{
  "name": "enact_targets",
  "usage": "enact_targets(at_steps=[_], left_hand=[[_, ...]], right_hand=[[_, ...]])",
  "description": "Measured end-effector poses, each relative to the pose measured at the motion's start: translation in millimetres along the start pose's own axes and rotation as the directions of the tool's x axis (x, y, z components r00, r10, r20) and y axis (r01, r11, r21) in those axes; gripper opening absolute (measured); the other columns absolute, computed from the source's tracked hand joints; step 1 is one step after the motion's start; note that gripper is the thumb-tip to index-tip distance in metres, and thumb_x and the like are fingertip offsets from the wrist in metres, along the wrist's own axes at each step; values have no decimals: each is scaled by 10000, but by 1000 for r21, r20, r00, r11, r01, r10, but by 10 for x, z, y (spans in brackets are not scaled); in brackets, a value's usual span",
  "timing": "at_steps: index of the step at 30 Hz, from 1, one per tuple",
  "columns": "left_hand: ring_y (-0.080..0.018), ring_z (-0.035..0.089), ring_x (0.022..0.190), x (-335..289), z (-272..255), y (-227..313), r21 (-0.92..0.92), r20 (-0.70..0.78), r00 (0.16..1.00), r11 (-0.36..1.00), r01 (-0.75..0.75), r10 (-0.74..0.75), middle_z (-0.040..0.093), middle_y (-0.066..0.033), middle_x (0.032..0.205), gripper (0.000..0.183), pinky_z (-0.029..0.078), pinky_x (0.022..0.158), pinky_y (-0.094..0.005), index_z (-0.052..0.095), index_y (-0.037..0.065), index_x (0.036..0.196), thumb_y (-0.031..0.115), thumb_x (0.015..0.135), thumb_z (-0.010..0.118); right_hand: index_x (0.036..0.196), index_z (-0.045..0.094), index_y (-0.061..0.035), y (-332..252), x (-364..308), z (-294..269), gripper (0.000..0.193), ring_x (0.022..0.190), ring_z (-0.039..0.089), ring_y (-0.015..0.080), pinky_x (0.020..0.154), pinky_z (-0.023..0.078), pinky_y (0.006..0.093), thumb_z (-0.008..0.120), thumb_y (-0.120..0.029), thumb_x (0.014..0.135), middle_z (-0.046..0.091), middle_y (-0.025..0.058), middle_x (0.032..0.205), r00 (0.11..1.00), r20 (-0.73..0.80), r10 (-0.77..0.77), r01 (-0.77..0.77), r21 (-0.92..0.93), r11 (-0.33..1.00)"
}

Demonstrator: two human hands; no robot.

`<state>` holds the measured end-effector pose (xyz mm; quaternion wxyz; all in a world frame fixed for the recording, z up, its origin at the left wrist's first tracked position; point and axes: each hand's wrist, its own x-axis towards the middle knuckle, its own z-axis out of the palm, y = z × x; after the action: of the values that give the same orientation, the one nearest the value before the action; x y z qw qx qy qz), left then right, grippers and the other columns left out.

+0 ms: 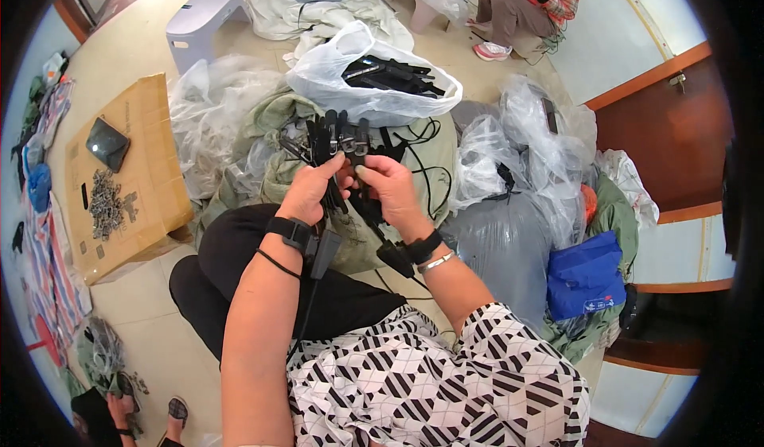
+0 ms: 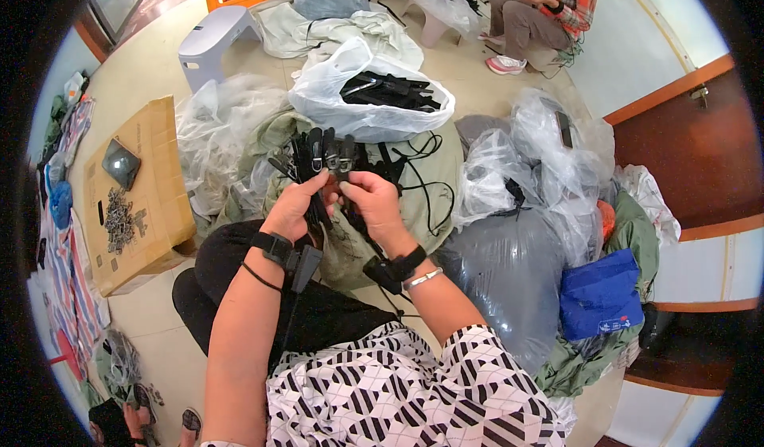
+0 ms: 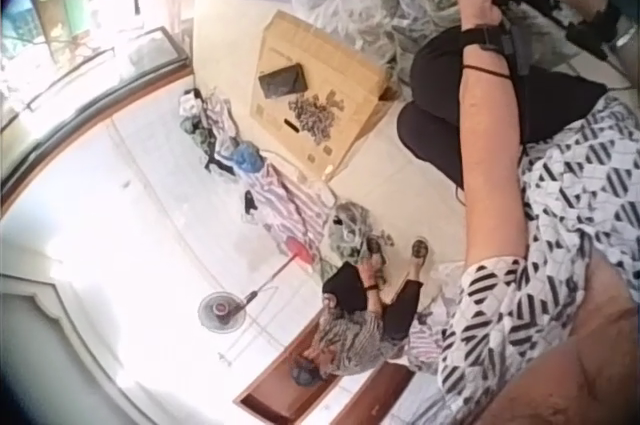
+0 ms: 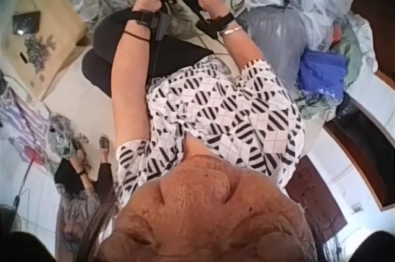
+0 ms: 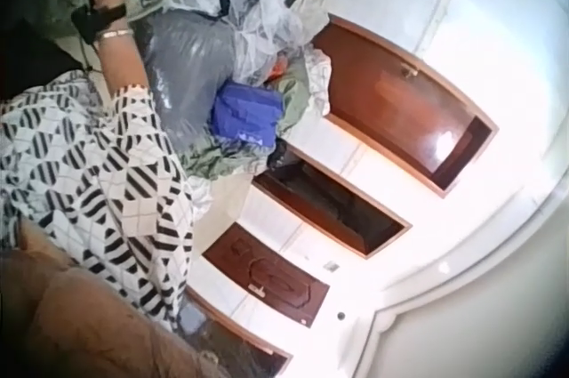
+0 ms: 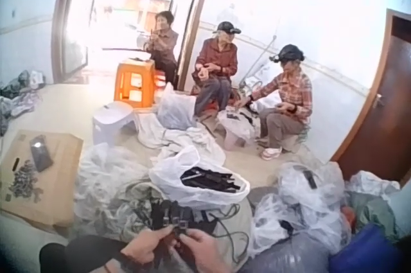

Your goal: Sort and organize black shoe strap components into bundles.

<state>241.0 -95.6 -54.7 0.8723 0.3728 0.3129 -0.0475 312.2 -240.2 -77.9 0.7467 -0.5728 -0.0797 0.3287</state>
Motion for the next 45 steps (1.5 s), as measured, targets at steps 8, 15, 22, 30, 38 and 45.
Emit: enact_targets(at_steps=[8, 15, 22, 30, 38, 45], left_hand=[[-112, 519, 654, -3, -101, 41, 81, 26, 997, 994, -76, 74, 590, -9, 739, 245, 403, 586, -250, 641, 45, 798, 288, 808, 674], [-151, 583, 657, 47, -129, 7, 137, -112, 989, 987, -82, 98, 614, -67, 761, 267, 463, 596, -267, 621, -8, 847, 258, 828, 644], [-131, 539, 562, 71, -29, 74, -100, -118, 966, 965, -241, 229, 552, -12, 668, 197, 506, 594, -320, 559, 75, 787, 242, 821, 659], [-94, 430, 495, 47, -46, 82, -1, -236, 940, 967, -253, 246, 437, 27, 563, 214, 438, 536, -298, 585, 41, 753, 231, 822, 656], [-109, 476, 511, 93, 0, 78, -96, -164, 963, 969, -229, 212, 465, 30, 581, 302, 489, 571, -306, 592, -7, 1001, 246, 840, 635], [-115, 491, 516, 77, -82, 70, -194, -200, 962, 955, -224, 185, 485, 22, 602, 180, 514, 573, -335, 569, 62, 804, 228, 855, 613]], right_hand=[[996, 586, -67, 76, -20, 429, 173, 797, 589, 340, 686, 491, 367, 497, -83, 848, 499, 204, 1118, 863, 94, -497, 385, -761, 523], [1151, 532, -38, -156, 48, 162, 312, 747, 609, 157, 593, 480, 257, 537, -170, 868, 590, 117, 1068, 975, 219, -36, 131, -436, 890], [863, 580, 5, 118, 248, -1207, 213, 528, 608, 158, 419, 469, 267, 542, -204, 843, 644, 123, 724, 940, -333, 76, -252, -529, 810], [824, 566, 36, 888, -35, -1016, 335, 725, 620, 354, 631, 501, 419, 587, -298, 812, 620, 200, 749, 958, -246, -146, -217, -957, 190], [837, 546, 20, 1089, 128, -1333, 310, 770, 596, 359, 671, 480, 413, 644, -267, 774, 610, 209, 778, 983, -165, -86, -125, -929, 348], [833, 555, 7, 717, -138, -1193, 174, 485, 571, 121, 412, 426, 245, 546, -166, 857, 627, 105, 680, 902, -234, 364, -428, -369, 825]])
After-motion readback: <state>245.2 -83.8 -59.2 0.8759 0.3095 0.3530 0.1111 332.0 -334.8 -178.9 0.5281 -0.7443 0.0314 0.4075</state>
